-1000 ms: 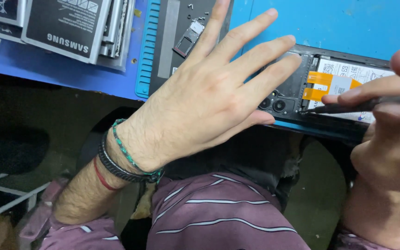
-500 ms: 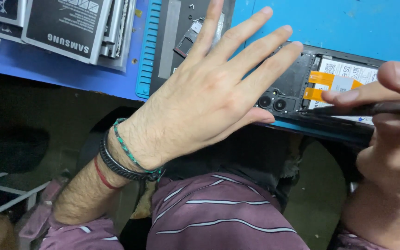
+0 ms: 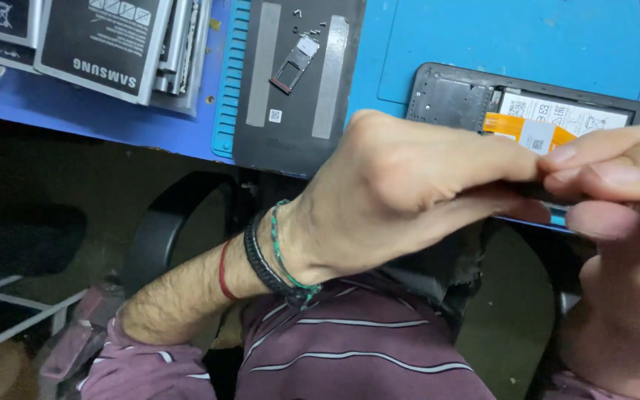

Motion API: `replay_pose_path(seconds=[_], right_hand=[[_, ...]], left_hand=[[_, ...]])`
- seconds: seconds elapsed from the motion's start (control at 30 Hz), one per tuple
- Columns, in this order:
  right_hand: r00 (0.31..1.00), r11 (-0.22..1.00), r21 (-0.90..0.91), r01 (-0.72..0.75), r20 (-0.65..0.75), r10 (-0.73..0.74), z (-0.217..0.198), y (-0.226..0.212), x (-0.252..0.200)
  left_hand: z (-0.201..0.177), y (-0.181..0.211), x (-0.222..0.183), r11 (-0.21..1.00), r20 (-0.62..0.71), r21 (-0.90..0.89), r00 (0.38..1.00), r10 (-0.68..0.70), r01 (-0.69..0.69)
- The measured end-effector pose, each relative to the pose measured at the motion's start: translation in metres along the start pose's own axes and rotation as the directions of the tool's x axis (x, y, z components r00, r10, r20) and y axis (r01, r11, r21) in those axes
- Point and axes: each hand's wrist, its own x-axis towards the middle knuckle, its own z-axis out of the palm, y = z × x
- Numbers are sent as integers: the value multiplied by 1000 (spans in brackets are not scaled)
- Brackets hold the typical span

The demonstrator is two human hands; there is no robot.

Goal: Cleaning a phone back cover with a cloth and then using a screwdriver to remove screws from the phone's internal frame.

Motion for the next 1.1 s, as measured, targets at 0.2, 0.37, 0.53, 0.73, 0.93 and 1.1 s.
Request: replay_pose_path(seconds=[0.2,0.37,0.53,0.73,0.93,1.1], right_hand=[[948,948,-30,317,-37,-318,1,18,17],[972,972,-40,232,-24,-233,-5,14,13],[993,994,19,110,-44,-110,6,-5,11],[997,1000,-14,19,-79,-20,-8,32,-4],[1000,1000,-25,-16,24,17,-19,40,17],[951,959,0,283,130,-280,0,28,0]], left_hand=[[2,-1,-1,1000,9,-11,1000,-27,27],[-3,-4,-10,995,126,-101,992,14,-1],[-6,6,9,994,-45,-66,995,-85,82],[-32,2,11,965,112,241,991,79,-105],[-54,-1,7,799,167,583,984,59,-146],[-32,-12,13,763,234,588,960,157,-268]])
